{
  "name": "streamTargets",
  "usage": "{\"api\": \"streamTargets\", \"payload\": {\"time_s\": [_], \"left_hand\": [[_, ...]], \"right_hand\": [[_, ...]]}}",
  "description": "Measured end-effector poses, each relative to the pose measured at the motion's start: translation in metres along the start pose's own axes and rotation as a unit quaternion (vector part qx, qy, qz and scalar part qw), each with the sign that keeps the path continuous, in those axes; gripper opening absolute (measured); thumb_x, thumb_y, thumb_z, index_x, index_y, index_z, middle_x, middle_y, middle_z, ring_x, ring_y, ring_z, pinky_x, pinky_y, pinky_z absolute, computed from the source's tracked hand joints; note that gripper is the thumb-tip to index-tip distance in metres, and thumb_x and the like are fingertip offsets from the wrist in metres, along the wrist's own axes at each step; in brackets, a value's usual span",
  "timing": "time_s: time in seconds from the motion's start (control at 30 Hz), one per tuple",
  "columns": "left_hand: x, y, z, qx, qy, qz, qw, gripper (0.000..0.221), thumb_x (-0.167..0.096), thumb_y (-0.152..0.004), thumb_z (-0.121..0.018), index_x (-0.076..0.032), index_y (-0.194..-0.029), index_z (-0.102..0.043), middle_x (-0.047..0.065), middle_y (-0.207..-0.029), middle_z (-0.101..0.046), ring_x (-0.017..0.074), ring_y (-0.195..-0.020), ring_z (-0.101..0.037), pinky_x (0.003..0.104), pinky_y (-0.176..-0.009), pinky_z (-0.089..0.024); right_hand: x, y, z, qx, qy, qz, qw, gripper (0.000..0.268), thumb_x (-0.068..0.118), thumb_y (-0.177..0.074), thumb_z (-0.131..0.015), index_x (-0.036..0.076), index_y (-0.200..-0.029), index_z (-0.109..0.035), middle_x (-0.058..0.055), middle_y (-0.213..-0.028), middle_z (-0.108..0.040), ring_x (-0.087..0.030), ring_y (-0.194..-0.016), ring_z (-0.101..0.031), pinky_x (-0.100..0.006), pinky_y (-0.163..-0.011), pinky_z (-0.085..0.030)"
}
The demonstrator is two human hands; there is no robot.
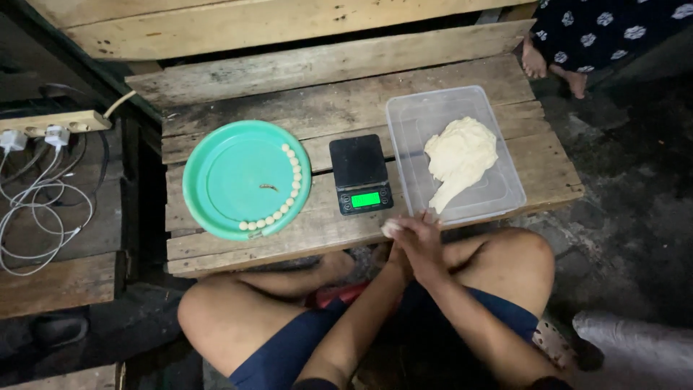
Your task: Portioning dough into small pieces using a digital scale and rolling them into small balls.
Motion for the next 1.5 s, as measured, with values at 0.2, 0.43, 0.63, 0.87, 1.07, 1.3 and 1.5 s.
{"api": "streamTargets", "payload": {"time_s": [0.2,0.43,0.63,0.87,1.07,1.3,1.5], "left_hand": [[0.027,0.039,-0.018,-0.196,0.293,-0.031,0.935,0.055,-0.051,-0.095,-0.053,-0.021,-0.140,-0.063,0.003,-0.138,-0.067,0.0255,-0.135,-0.056,0.058,-0.119,-0.034],[-0.014,0.003,-0.102,-0.186,0.233,-0.179,0.938,0.081,-0.051,-0.062,-0.064,-0.016,-0.134,-0.068,0.010,-0.143,-0.062,0.0397,-0.139,-0.047,0.065,-0.116,-0.031],[-0.002,0.016,-0.082,-0.190,0.238,-0.176,0.936,0.084,-0.053,-0.068,-0.063,-0.015,-0.143,-0.060,0.011,-0.151,-0.053,0.0400,-0.142,-0.043,0.057,-0.110,-0.034],[0.019,0.018,-0.047,0.001,0.150,-0.225,0.963,0.074,-0.048,-0.088,-0.050,-0.019,-0.156,-0.045,0.006,-0.165,-0.038,0.0369,-0.154,-0.026,0.068,-0.122,-0.015],[0.017,0.022,-0.043,0.021,0.109,-0.229,0.967,0.070,-0.047,-0.090,-0.048,-0.020,-0.155,-0.045,0.006,-0.166,-0.037,0.0365,-0.156,-0.021,0.075,-0.123,-0.008],[0.031,0.027,-0.021,0.067,0.112,-0.235,0.963,0.068,-0.044,-0.097,-0.042,-0.021,-0.161,-0.033,0.006,-0.170,-0.026,0.0347,-0.157,-0.017,0.069,-0.124,-0.007],[0.017,0.022,-0.037,0.059,0.030,-0.218,0.974,0.069,-0.055,-0.105,-0.032,-0.026,-0.166,-0.021,0.005,-0.174,-0.015,0.0329,-0.160,-0.009,0.064,-0.126,-0.006]], "right_hand": [[0.041,-0.069,-0.055,0.203,-0.041,-0.002,0.978,0.089,0.010,-0.071,-0.089,0.006,-0.152,-0.050,-0.021,-0.125,-0.068,-0.030,-0.118,-0.062,-0.043,-0.104,-0.049],[0.013,-0.164,-0.083,0.084,0.357,0.301,0.880,0.028,0.023,-0.103,-0.063,0.015,-0.129,-0.069,-0.012,-0.102,-0.076,-0.036,-0.097,-0.071,-0.046,-0.089,-0.054],[0.014,-0.168,-0.100,0.111,0.345,0.279,0.889,0.051,0.007,-0.083,-0.080,0.012,-0.129,-0.060,-0.005,-0.088,-0.073,-0.029,-0.082,-0.072,-0.042,-0.076,-0.057],[0.023,-0.154,-0.105,0.138,0.368,0.224,0.892,0.038,0.013,-0.097,-0.067,0.012,-0.134,-0.056,-0.009,-0.094,-0.074,-0.036,-0.088,-0.072,-0.051,-0.080,-0.056],[0.010,-0.164,-0.102,0.144,0.382,0.206,0.890,0.045,0.007,-0.090,-0.072,0.016,-0.130,-0.054,-0.006,-0.095,-0.075,-0.034,-0.095,-0.071,-0.051,-0.088,-0.055],[0.006,-0.164,-0.103,0.170,0.343,0.200,0.902,0.051,0.005,-0.085,-0.076,0.017,-0.128,-0.051,-0.006,-0.101,-0.069,-0.031,-0.089,-0.072,-0.045,-0.079,-0.058],[-0.005,-0.173,-0.098,0.167,0.345,0.292,0.876,0.046,-0.004,-0.091,-0.063,0.013,-0.133,-0.054,-0.012,-0.107,-0.067,-0.039,-0.092,-0.070,-0.049,-0.076,-0.058]]}}
Point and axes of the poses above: each hand's wrist, its own y-axis away from the middle knuckle, its own z-axis out of the back of the hand, x = y × z, the point moved 2 cm from there along -y, towards the middle knuckle
